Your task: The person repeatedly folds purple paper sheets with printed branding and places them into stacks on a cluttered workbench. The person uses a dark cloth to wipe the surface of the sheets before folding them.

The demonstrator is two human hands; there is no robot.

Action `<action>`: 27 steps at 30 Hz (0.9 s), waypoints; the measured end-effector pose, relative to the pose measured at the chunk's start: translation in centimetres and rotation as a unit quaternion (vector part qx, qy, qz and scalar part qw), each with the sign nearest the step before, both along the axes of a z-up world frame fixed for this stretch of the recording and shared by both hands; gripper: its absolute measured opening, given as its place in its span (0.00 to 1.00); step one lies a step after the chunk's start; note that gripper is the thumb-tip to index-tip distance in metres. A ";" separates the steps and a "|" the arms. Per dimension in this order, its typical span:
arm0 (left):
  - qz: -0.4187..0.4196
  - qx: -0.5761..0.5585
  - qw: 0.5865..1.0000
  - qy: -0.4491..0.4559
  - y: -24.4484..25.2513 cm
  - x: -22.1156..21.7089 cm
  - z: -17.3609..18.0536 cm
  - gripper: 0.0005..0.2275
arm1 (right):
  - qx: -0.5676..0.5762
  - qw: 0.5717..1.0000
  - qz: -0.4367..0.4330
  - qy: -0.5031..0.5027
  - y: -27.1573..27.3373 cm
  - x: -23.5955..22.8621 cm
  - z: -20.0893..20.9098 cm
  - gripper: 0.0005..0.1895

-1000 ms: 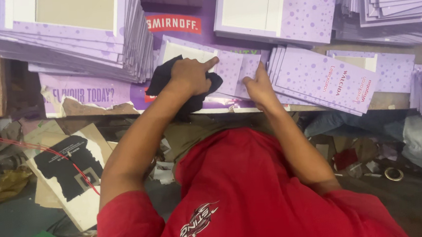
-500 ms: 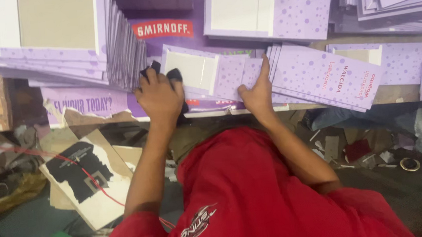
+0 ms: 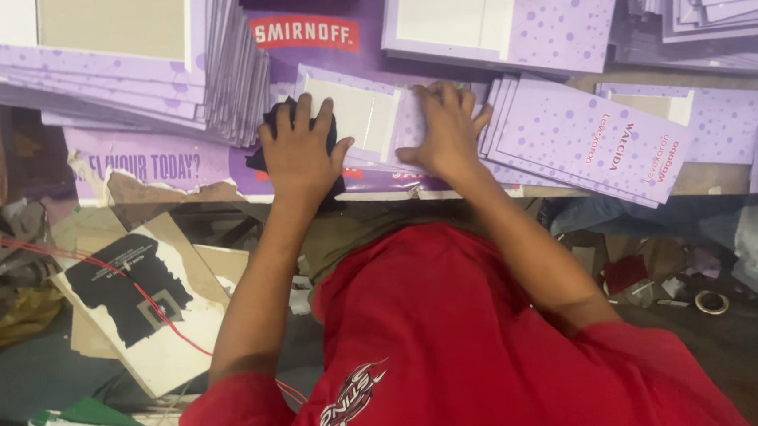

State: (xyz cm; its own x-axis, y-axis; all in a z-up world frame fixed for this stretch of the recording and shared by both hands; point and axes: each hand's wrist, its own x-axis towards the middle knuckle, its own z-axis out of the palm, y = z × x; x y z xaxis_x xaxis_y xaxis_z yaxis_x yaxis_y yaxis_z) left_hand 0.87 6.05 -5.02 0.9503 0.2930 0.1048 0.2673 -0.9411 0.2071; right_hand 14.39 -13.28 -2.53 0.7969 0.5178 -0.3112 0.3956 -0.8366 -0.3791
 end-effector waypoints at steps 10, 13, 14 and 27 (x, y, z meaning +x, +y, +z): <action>0.011 -0.020 0.999 -0.026 0.2 -0.2 -0.2 0.28 | 0.011 0.999 -0.029 -0.021 0.7 -1.0 -1.0 0.60; 0.012 -0.018 0.999 -0.037 0.2 -0.4 -0.3 0.28 | 0.081 0.993 -0.058 -0.056 0.6 -1.3 -1.6 0.52; 0.012 -0.014 0.999 -0.043 0.3 -0.3 -0.3 0.28 | 0.090 0.991 -0.075 -0.061 0.6 -1.2 -1.9 0.48; 0.021 -0.025 0.999 -0.037 0.2 -0.3 -0.3 0.28 | 0.164 0.976 -0.139 -0.022 0.8 2.8 -5.8 0.13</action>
